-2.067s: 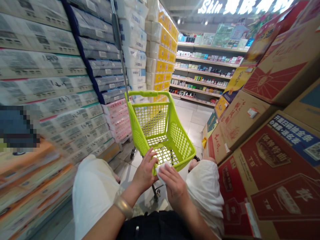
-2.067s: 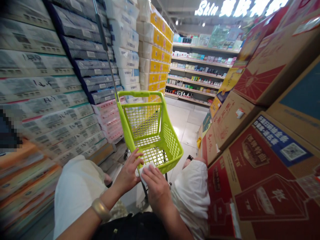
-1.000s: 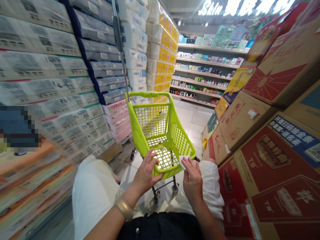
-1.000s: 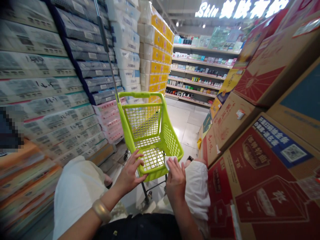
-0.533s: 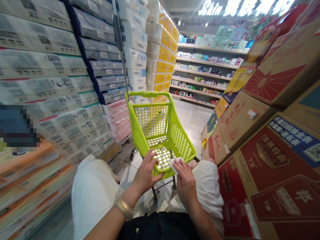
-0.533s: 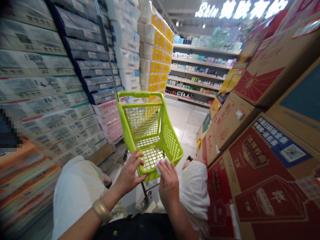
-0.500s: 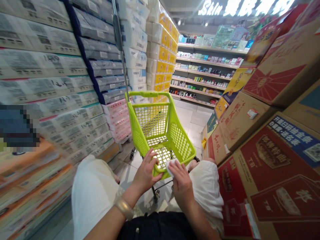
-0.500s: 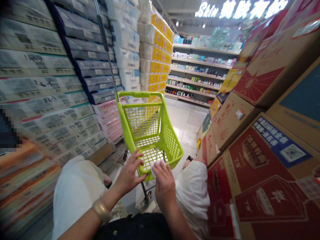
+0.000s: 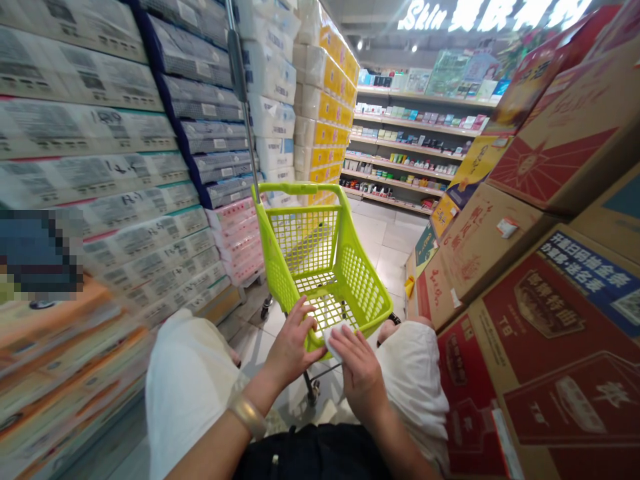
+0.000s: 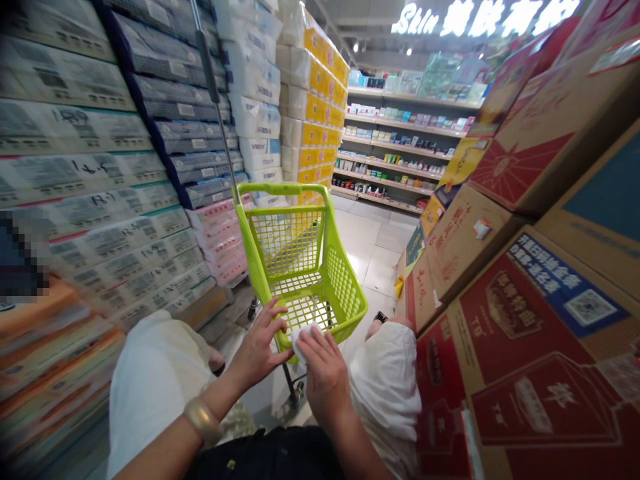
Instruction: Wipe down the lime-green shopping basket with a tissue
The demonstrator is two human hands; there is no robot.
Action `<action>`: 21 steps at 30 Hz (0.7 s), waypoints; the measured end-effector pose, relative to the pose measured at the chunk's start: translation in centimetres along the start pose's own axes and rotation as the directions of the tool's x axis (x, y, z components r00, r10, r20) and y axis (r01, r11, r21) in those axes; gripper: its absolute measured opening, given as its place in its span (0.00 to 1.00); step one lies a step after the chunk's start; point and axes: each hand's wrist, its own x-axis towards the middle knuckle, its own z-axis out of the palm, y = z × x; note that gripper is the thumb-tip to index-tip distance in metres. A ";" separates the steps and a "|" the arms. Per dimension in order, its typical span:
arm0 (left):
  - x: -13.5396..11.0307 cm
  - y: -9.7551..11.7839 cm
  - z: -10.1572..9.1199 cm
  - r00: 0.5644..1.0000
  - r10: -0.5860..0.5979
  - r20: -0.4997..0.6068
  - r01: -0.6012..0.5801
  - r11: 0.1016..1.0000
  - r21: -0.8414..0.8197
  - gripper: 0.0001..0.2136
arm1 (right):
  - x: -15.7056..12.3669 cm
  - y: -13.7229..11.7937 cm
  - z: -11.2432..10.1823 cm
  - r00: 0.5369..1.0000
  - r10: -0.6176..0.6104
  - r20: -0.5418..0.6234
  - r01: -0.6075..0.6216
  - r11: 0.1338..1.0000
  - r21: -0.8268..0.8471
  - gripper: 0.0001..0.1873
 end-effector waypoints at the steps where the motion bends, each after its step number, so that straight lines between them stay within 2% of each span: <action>1: 0.0 0.0 0.0 1.000 0.001 0.002 -0.001 1.000 0.001 0.12 | 0.0 0.4 -0.2 0.999 0.023 -0.026 -0.023 1.000 -0.014 0.25; 5: 0.0 -0.1 0.0 1.000 0.000 0.003 0.000 1.000 -0.002 0.13 | 0.2 2.1 -0.9 0.963 0.173 -0.206 -0.194 0.977 -0.090 0.23; 7: 0.0 -0.1 0.1 1.000 -0.002 -0.006 0.002 1.000 -0.005 0.13 | 0.3 1.6 -0.7 0.971 0.157 -0.182 -0.174 0.982 -0.079 0.24; 9: 0.0 -0.2 0.2 1.000 -0.003 -0.012 0.003 1.000 -0.008 0.13 | 0.4 0.3 -0.3 0.995 0.065 -0.071 -0.067 0.997 -0.027 0.25; 11: -0.1 -0.1 0.2 1.000 0.000 -0.010 0.000 1.000 -0.009 0.12 | 0.4 -0.5 0.0 1.000 -0.012 0.015 0.012 1.000 0.022 0.26; 13: -0.1 -0.1 0.2 1.000 0.001 -0.005 -0.001 1.000 -0.010 0.12 | 0.4 -0.1 -0.2 1.000 0.003 -0.005 -0.003 1.000 0.011 0.26; 17: -0.1 -0.1 0.3 1.000 0.001 -0.007 -0.001 1.000 -0.010 0.13 | 0.2 2.1 -1.0 0.968 0.159 -0.194 -0.178 0.980 -0.084 0.24; 19: -0.1 -0.2 0.5 1.000 0.001 -0.016 -0.002 1.000 -0.010 0.13 | 0.1 1.8 -1.0 0.968 0.161 -0.192 -0.180 0.980 -0.086 0.23; 21: -0.1 -0.2 0.6 1.000 0.000 -0.023 0.000 1.000 -0.015 0.12 | 0.2 0.5 -0.6 0.990 0.087 -0.107 -0.091 0.995 -0.039 0.24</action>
